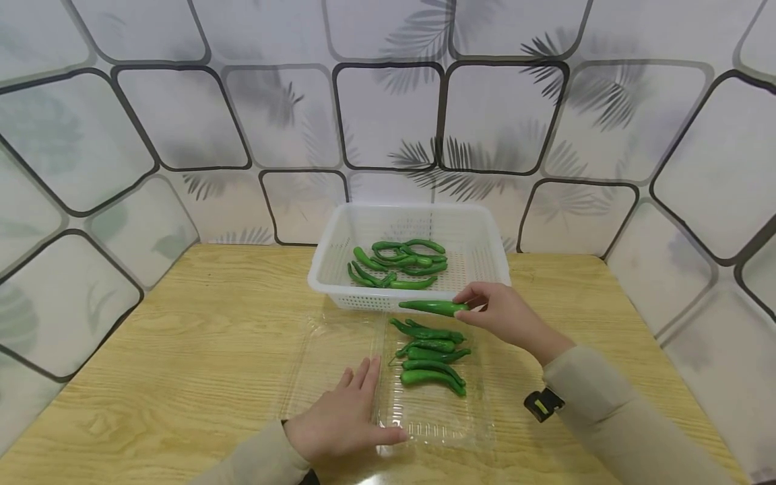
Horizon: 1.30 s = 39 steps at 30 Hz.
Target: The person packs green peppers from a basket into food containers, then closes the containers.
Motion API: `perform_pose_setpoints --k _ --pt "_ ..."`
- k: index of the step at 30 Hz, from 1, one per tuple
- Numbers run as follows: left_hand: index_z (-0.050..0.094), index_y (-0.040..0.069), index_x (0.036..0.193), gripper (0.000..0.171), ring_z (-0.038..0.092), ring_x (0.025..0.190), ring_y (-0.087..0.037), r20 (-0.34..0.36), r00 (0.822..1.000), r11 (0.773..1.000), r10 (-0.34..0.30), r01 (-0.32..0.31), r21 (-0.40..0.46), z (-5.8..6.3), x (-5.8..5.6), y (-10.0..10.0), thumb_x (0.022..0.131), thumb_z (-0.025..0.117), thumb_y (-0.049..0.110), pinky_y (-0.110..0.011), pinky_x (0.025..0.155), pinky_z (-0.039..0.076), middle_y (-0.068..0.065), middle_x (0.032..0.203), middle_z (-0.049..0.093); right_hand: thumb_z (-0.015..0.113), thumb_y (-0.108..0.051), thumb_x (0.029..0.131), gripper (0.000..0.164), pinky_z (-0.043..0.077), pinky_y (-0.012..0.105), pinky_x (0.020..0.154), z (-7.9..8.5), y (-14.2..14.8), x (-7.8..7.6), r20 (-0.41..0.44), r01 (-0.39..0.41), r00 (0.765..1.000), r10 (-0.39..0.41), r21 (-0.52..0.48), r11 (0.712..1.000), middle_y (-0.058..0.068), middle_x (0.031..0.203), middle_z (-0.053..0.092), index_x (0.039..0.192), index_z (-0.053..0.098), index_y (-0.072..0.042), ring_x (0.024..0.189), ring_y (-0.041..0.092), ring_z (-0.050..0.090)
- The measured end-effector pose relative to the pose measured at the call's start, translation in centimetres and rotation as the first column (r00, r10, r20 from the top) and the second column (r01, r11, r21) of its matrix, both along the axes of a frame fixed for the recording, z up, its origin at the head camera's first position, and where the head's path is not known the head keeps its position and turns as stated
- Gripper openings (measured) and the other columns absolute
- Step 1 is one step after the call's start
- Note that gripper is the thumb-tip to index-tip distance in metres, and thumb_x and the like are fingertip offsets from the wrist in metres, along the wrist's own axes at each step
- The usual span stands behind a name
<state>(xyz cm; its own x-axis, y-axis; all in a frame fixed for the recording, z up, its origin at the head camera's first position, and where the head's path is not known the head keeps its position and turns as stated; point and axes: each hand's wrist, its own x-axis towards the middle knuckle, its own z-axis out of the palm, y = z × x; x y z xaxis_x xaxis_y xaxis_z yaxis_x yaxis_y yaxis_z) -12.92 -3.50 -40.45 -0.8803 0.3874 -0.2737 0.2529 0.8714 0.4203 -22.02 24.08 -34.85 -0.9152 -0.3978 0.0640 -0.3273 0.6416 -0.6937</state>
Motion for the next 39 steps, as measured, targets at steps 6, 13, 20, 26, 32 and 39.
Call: perform_pose_setpoints --k 6,13,20,26,32,39 --pt "0.014 0.004 0.149 0.119 0.025 0.13 -0.05 -0.02 1.0 1.0 -0.007 0.006 -0.017 0.2 0.1 0.0 0.067 0.054 0.08 -0.067 0.086 0.035 -0.022 0.149 0.022 0.067 -0.019 0.087 0.018 0.051 0.029 0.07 -1.0 -0.3 1.7 0.008 -0.043 0.999 0.043 0.011 0.999 0.002 0.097 0.064 0.101 0.065 -0.009 0.086 0.017 0.061" --pt "0.013 0.004 0.149 0.12 0.024 0.13 -0.05 -0.027 1.0 1.0 -0.015 0.014 -0.017 0.3 0.0 0.0 0.067 0.053 0.081 -0.068 0.086 0.035 -0.023 0.149 0.021 0.072 -0.015 0.082 0.017 0.051 0.035 0.072 -1.9 -0.9 3.6 -0.144 -0.1 0.981 0.134 0.225 0.969 -0.007 0.094 0.064 0.097 0.066 -0.016 0.082 0.011 0.063" --pt "0.012 0.005 0.15 0.119 0.023 0.13 -0.05 0.001 1.0 1.0 -0.014 0.014 -0.005 0.2 0.0 0.0 0.068 0.053 0.08 -0.069 0.086 0.034 -0.023 0.15 0.02 0.075 -0.015 0.077 0.018 0.049 0.028 0.062 -2.1 -2.3 5.4 -0.175 -0.139 0.959 0.222 0.391 0.91 -0.01 0.088 0.063 0.092 0.066 -0.018 0.075 0.006 0.059" --pt "0.011 0.005 0.15 0.119 0.023 0.13 -0.05 -0.003 1.0 1.0 -0.015 0.015 -0.01 0.0 -0.1 -0.1 0.068 0.051 0.081 -0.067 0.087 0.035 -0.022 0.15 0.02 0.077 -0.012 0.072 0.02 0.045 0.025 0.052 -3.2 -3.2 6.7 -0.259 -0.095 0.934 0.245 0.482 0.871 -0.009 0.08 0.059 0.085 0.063 -0.017 0.064 0.005 0.055" --pt "0.011 0.005 0.15 0.119 0.023 0.13 -0.051 -0.001 1.0 1.0 -0.017 0.017 -0.005 0.1 -0.1 -0.1 0.068 0.052 0.081 -0.068 0.086 0.034 -0.023 0.15 0.02 0.08 -0.013 0.068 0.023 0.046 0.029 0.055 -3.9 -3.8 7.4 -0.313 -0.053 0.916 0.25 0.523 0.851 -0.009 0.076 0.055 0.081 0.062 -0.017 0.062 0.008 0.055" --pt "0.012 0.004 0.149 0.118 0.024 0.13 -0.051 -0.005 1.0 1.0 -0.022 0.022 -0.012 0.2 0.0 -0.1 0.068 0.052 0.08 -0.067 0.086 0.035 -0.023 0.15 0.02 0.085 -0.02 0.063 0.029 0.042 0.035 0.066 -4.7 -3.8 7.6 -0.388 -0.014 0.876 0.285 0.571 0.821 -0.008 0.077 0.057 0.078 0.06 -0.018 0.069 0.01 0.055"
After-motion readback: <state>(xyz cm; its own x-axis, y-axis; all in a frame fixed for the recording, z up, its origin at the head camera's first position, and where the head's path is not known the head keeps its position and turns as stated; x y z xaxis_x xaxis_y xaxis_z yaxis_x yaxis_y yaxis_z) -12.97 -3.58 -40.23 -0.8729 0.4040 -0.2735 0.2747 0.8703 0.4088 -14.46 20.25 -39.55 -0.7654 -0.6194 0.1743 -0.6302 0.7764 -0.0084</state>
